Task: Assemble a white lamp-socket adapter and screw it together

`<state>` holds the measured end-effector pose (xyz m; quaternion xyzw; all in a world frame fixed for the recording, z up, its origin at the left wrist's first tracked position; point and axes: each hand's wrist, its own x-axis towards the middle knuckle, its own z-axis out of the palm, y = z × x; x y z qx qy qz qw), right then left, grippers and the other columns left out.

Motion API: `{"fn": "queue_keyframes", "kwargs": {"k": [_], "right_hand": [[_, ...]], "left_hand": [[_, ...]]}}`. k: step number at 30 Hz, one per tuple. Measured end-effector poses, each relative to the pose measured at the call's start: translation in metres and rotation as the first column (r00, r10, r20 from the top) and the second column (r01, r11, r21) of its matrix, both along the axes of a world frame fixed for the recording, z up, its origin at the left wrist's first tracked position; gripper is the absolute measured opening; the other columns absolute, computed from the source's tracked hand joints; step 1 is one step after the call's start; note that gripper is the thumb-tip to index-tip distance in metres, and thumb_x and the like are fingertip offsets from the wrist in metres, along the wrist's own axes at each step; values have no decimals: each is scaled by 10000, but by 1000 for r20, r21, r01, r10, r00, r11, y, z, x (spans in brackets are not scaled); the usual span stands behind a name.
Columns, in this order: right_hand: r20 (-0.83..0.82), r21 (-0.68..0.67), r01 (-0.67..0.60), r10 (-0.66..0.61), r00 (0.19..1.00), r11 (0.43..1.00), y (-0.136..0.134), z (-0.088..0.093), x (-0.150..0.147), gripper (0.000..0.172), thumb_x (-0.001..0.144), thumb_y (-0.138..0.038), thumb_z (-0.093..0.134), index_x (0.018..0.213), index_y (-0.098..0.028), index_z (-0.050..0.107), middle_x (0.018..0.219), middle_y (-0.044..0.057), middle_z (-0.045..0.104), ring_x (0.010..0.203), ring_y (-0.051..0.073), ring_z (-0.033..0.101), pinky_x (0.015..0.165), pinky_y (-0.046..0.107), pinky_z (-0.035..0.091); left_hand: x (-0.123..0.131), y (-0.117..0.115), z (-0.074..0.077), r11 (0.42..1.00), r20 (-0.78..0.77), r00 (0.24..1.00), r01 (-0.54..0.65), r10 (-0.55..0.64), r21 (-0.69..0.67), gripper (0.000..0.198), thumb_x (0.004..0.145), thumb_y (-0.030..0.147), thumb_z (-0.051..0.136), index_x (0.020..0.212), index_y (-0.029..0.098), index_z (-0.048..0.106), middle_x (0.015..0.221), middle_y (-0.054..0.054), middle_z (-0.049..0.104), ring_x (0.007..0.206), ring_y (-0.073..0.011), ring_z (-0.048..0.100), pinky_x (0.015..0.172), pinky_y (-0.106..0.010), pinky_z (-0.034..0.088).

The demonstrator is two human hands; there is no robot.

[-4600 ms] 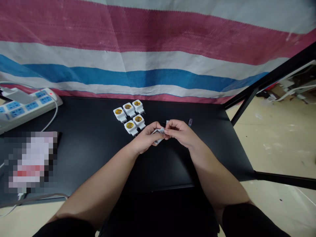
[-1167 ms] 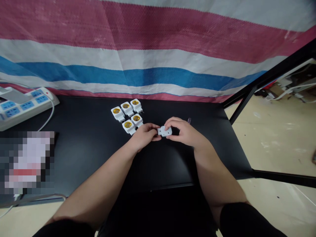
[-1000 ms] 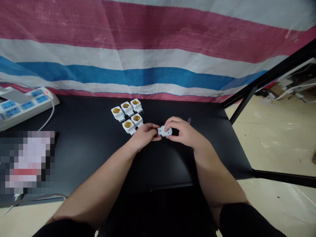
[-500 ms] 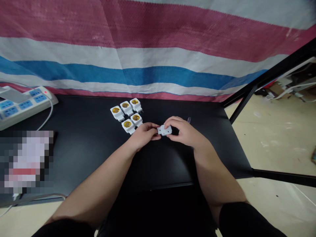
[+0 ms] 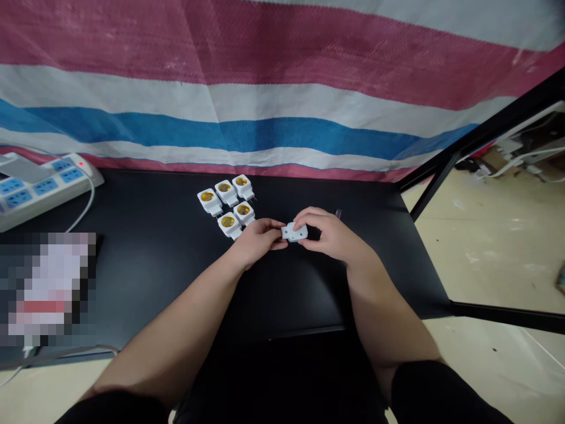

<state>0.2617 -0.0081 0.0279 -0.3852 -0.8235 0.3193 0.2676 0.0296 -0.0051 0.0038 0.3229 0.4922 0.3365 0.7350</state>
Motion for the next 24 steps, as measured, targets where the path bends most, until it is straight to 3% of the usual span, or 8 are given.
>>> {"fn": "queue_keyframes", "kwargs": {"k": [10, 16, 20, 24], "right_hand": [[-16, -74, -12, 11, 1000, 997, 2, 0, 3, 162, 939, -164, 777, 1068, -263, 764, 1262, 68, 731, 1142, 259, 743, 1018, 439, 591], [-48, -154, 36, -43, 998, 987, 4, -6, 6, 328, 886, -206, 852, 1180, -271, 722, 1236, 63, 732, 1144, 265, 738, 1050, 466, 600], [-170, -339, 25, -87, 982, 940, 4, -8, 7, 449, 828, -329, 956, 1183, -268, 688, 1232, 63, 740, 1132, 266, 765, 1079, 501, 629], [-234, -494, 82, -223, 946, 866, 4, -10, 3, 369, 945, -470, 861, 1190, -268, 674, 1179, 60, 747, 1071, 231, 768, 976, 452, 690]], "left_hand": [[-1, -1, 0, 999, -9, 1000, 23, -23, 37, 36, 1010, 76, 762, 982, 92, 779, 930, -75, 804, 810, -114, 784, 825, -238, 699], [-3, 0, -10, 994, -10, 999, 50, -49, 101, 65, 975, 86, 838, 998, 96, 778, 943, -75, 814, 825, -113, 786, 810, -228, 688], [-5, 1, -16, 990, 46, 997, 51, -58, 135, 145, 951, 141, 886, 1040, 96, 781, 1009, -92, 822, 853, -122, 791, 828, -243, 697], [-5, 0, -13, 979, 68, 997, 24, -38, 203, 204, 918, 148, 906, 1078, 98, 789, 1047, -81, 811, 898, -134, 787, 849, -265, 701]]}}
